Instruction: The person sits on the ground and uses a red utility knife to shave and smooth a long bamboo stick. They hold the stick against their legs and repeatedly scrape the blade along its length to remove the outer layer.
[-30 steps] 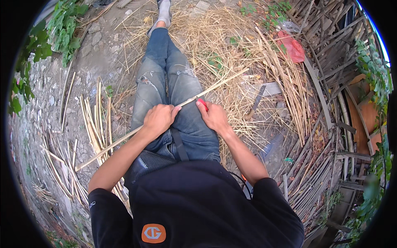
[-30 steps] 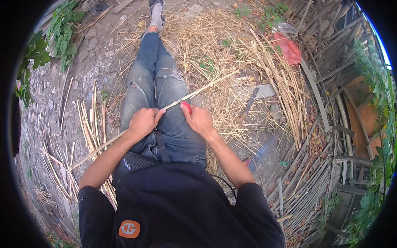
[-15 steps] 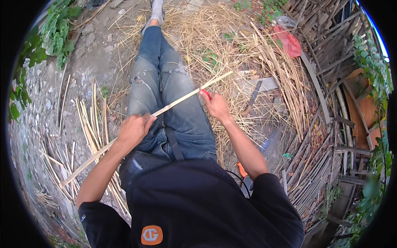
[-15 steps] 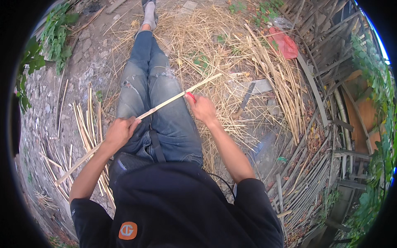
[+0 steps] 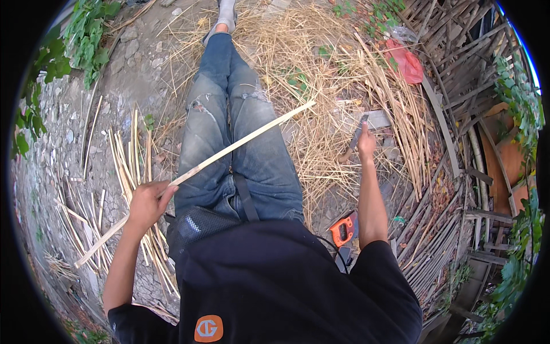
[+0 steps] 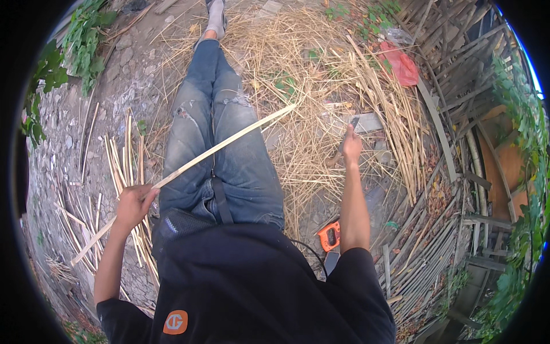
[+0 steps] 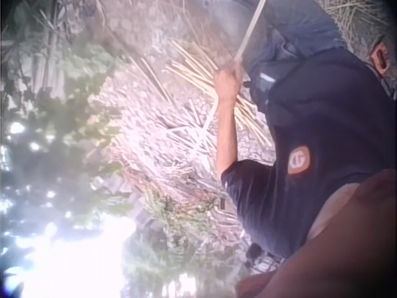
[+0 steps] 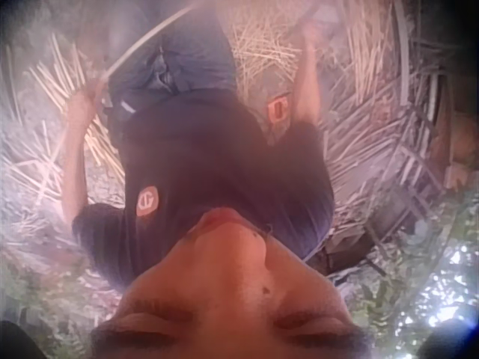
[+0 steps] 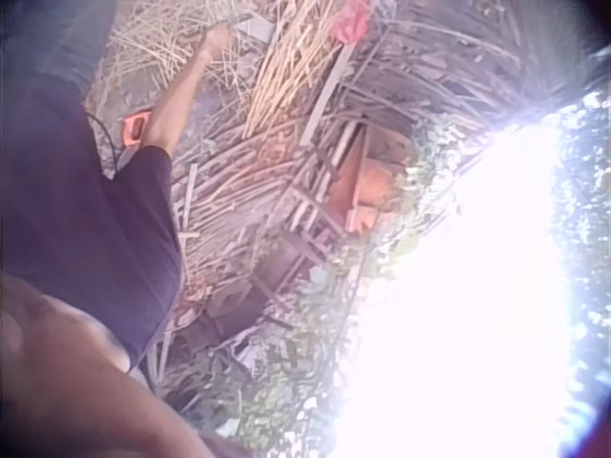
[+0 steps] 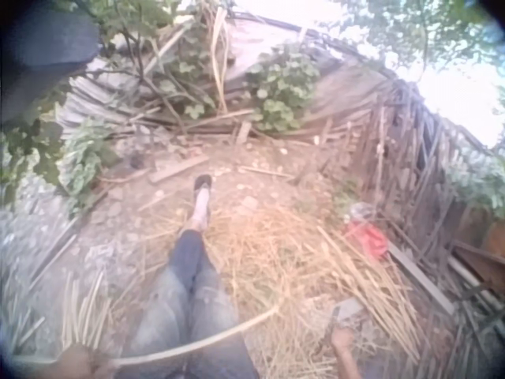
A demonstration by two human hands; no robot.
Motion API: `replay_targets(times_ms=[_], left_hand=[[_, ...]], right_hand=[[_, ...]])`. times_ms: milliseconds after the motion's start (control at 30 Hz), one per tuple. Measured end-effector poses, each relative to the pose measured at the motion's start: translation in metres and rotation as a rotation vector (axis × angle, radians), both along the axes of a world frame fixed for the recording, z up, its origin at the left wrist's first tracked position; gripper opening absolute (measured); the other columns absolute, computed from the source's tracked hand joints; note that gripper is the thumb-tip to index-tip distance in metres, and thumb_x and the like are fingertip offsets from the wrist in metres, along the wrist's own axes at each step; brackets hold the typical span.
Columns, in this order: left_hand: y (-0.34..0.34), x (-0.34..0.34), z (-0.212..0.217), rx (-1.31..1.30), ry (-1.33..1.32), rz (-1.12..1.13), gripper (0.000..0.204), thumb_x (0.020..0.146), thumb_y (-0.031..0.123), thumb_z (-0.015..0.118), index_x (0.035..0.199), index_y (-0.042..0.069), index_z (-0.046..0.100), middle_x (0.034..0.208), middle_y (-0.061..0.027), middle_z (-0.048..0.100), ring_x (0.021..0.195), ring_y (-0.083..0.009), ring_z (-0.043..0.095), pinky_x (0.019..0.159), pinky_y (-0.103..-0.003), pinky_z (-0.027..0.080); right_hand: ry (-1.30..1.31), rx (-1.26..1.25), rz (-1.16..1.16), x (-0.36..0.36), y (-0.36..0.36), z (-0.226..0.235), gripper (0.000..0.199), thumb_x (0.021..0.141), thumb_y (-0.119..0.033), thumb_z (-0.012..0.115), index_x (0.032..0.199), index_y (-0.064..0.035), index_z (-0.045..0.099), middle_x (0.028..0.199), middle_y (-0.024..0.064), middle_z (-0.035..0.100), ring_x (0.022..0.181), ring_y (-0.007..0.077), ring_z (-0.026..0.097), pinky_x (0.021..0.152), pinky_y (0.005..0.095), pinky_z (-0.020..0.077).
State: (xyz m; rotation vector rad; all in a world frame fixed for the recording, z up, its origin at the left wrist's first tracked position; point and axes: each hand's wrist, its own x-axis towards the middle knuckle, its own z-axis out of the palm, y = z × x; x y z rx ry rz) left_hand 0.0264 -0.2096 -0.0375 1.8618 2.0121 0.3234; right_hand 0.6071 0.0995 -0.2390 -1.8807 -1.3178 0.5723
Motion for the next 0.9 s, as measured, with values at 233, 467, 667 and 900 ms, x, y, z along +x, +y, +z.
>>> replay_targets(times_ms=[233,467,667,900], left_hand=[[0.082,0.071,-0.044,0.075,-0.053,-0.028,0.037,0.099,0.040,0.070,0.106,0.004,0.081,0.091,-0.0236,0.075,0.085,-0.0437,0.072,0.078,-0.049,0.058],[0.124,0.111,-0.054,-0.077,-0.097,-0.042,0.040,0.100,0.045,0.067,0.109,0.009,0.081,0.091,-0.0237,0.075,0.088,-0.0455,0.072,0.079,-0.052,0.057],[0.112,0.101,-0.060,-0.015,-0.158,-0.079,0.037,0.102,0.040,0.064,0.102,0.006,0.079,0.087,-0.0244,0.073,0.086,-0.0456,0.071,0.078,-0.054,0.056],[0.048,0.034,-0.012,-0.069,-0.093,-0.103,0.032,0.100,0.033,0.068,0.096,0.002,0.077,0.077,-0.0247,0.068,0.074,-0.0461,0.067,0.069,-0.049,0.054]], right_hand=[[-0.086,-0.138,0.550,-0.164,-0.061,0.102,0.073,0.107,-0.060,0.046,0.081,0.0038,0.068,0.060,0.0147,0.060,0.053,0.0298,0.056,0.057,0.0469,0.0455],[-0.219,-0.214,0.709,-0.226,-0.115,0.098,0.067,0.106,-0.057,0.049,0.090,0.0037,0.073,0.077,0.0317,0.069,0.082,0.0512,0.069,0.079,0.0572,0.0535],[-0.200,-0.253,0.692,-0.229,-0.116,0.098,0.065,0.105,-0.058,0.050,0.094,0.0014,0.074,0.080,0.0312,0.070,0.083,0.0514,0.069,0.080,0.0569,0.0538],[-0.060,-0.354,0.311,-0.143,-0.054,0.019,0.077,0.108,-0.063,0.038,0.074,-0.0002,0.067,0.068,0.0224,0.066,0.068,0.0352,0.066,0.074,0.0538,0.0510]])
